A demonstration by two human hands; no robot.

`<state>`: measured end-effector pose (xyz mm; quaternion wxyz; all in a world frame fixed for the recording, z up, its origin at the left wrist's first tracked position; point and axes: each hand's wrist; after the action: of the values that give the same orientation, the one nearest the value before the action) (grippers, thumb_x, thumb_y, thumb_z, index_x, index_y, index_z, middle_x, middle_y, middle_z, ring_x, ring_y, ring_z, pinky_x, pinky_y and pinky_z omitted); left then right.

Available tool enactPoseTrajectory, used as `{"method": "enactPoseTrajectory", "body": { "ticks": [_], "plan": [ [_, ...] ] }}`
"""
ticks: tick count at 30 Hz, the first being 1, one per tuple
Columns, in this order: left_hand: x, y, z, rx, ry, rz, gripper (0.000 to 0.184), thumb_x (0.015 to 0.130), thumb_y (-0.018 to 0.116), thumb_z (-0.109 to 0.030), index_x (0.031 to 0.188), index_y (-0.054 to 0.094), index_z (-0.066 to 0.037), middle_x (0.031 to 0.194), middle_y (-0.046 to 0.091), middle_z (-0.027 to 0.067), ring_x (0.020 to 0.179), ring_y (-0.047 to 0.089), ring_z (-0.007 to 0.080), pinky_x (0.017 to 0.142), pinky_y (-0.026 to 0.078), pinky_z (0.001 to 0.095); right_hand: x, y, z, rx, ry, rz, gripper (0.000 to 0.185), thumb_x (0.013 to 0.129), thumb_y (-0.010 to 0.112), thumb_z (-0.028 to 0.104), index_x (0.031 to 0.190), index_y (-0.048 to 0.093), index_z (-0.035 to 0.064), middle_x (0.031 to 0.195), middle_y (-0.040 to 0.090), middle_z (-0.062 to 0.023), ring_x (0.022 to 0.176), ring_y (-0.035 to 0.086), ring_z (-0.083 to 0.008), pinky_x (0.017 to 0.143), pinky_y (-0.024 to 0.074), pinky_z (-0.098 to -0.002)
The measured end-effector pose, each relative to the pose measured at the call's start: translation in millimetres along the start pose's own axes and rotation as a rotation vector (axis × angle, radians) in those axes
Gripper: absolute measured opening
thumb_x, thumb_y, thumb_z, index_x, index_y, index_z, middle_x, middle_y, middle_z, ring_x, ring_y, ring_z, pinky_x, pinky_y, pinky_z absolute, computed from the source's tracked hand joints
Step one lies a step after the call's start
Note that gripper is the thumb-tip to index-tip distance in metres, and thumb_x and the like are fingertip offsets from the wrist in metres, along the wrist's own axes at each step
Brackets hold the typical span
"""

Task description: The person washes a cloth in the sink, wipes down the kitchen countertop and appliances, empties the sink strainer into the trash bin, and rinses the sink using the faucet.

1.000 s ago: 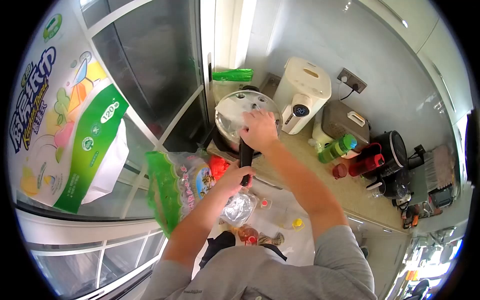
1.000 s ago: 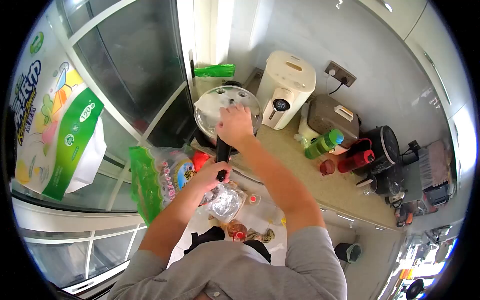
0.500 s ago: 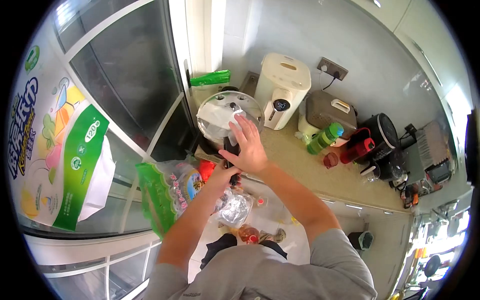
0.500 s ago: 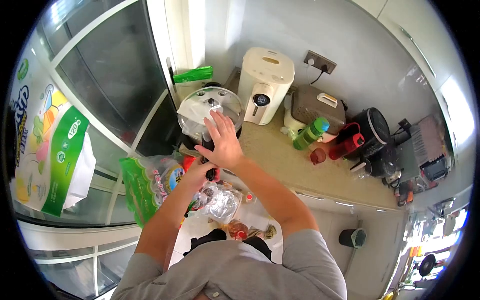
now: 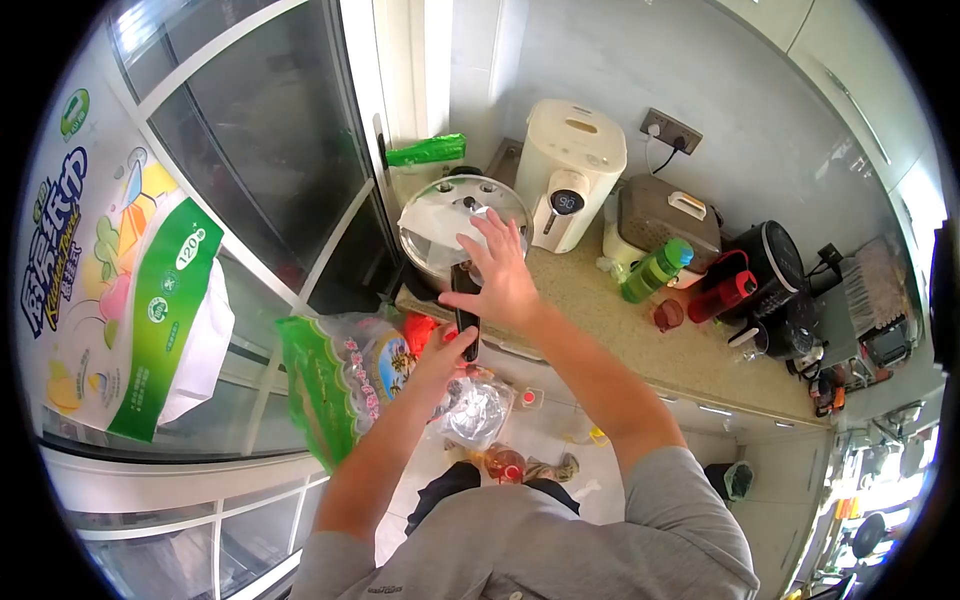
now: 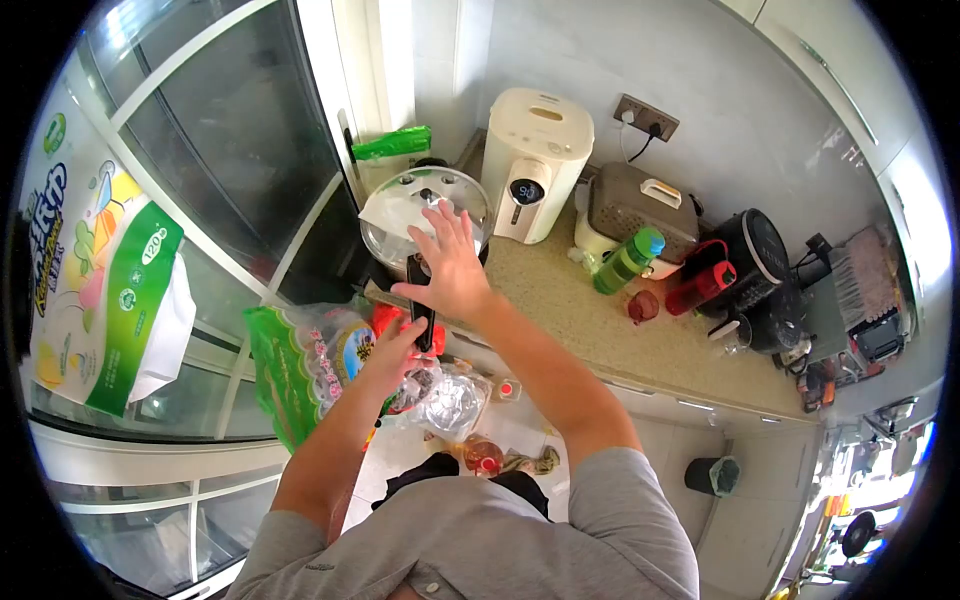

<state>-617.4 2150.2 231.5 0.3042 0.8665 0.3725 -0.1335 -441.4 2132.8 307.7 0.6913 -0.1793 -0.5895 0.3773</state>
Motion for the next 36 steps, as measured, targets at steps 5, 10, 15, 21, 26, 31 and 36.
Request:
{"method": "enactPoseTrajectory", "body": {
  "ticks": [5, 10, 15, 21, 26, 31, 36],
  "plan": [
    [-9, -6, 10, -0.063, 0.096, -0.144, 0.057, 0.088, 0.072, -0.037, 0.130, 0.046, -0.007, 0.101, 0.060, 0.0070, 0.084, 0.062, 0.0160, 0.073, 0.054, 0.0337, -22, -11, 5, 0.070, 0.196, -0.178, 0.081, 0.064, 0.089, 0.032, 0.131, 0.052, 0.0038, 0.137, 0.046, -0.0212, 0.134, 0.038, -0.0442, 0.108, 0.0343, -0.0568],
    [6, -5, 10, -0.110, 0.262, -0.286, 0.042, 0.093, 0.067, -0.034, 0.118, 0.052, -0.004, 0.102, 0.061, 0.0062, 0.086, 0.061, 0.0140, 0.075, 0.051, 0.0294, -26, 26, -21, 0.085, 0.463, -0.206, 0.051, 0.078, 0.077, 0.026, 0.121, 0.062, 0.0034, 0.110, 0.064, -0.0154, 0.110, 0.054, -0.0347, 0.095, 0.0410, -0.0481],
    [3, -11, 13, 0.075, 0.585, -0.507, 0.029, 0.092, 0.069, -0.020, 0.110, 0.056, -0.001, 0.099, 0.062, 0.0059, 0.089, 0.060, 0.0133, 0.078, 0.050, 0.0276, -28, 16, -38, 0.119, 0.513, -0.315, 0.014, 0.082, 0.072, 0.017, 0.092, 0.073, 0.0070, 0.092, 0.068, -0.0114, 0.098, 0.060, -0.0296, 0.086, 0.0451, -0.0430],
    [-43, 25, -1, 0.279, 0.775, -0.512, 0.018, 0.091, 0.065, -0.004, 0.107, 0.056, 0.000, 0.106, 0.059, 0.0084, 0.087, 0.057, 0.0141, 0.073, 0.048, 0.0246, -85, -68, -7, 0.919, 1.197, -0.253, 0.019, 0.091, 0.069, 0.020, 0.102, 0.070, 0.0037, 0.092, 0.068, -0.0020, 0.082, 0.059, -0.0105, 0.075, 0.0479, -0.0270],
    [-91, 126, 19, 0.018, 0.756, 0.297, 0.007, 0.094, 0.055, 0.000, 0.101, 0.056, 0.000, 0.090, 0.060, 0.0097, 0.072, 0.059, 0.0156, 0.067, 0.051, 0.0286, -191, -122, 45, 1.360, 1.278, -0.303, 0.022, 0.094, 0.065, 0.014, 0.113, 0.065, 0.0017, 0.100, 0.066, -0.0034, 0.084, 0.060, -0.0106, 0.078, 0.0485, -0.0253],
    [-87, 199, 121, 0.129, 0.103, 0.421, 0.010, 0.096, 0.059, -0.009, 0.100, 0.057, -0.001, 0.087, 0.064, 0.0094, 0.069, 0.062, 0.0154, 0.060, 0.053, 0.0305, -286, -209, 101, 1.427, 1.436, -0.422, 0.014, 0.098, 0.060, 0.013, 0.107, 0.060, 0.0025, 0.099, 0.066, -0.0055, 0.090, 0.063, -0.0101, 0.072, 0.0517, -0.0224],
    [-127, 267, 250, 0.517, 0.270, 0.351, 0.020, 0.096, 0.059, -0.008, 0.115, 0.060, -0.003, 0.091, 0.064, 0.0038, 0.083, 0.062, 0.0118, 0.074, 0.052, 0.0258, -457, -284, 106, 1.118, 1.355, -0.389, 0.015, 0.095, 0.064, 0.014, 0.104, 0.060, 0.0017, 0.093, 0.068, -0.0025, 0.082, 0.063, -0.0116, 0.068, 0.0533, -0.0278]
  ]
}}
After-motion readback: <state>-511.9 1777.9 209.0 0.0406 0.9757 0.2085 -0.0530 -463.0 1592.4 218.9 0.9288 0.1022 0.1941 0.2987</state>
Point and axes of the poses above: each hand's wrist, its own x-axis towards the middle knuckle, its own y-axis out of the palm, z = x × y
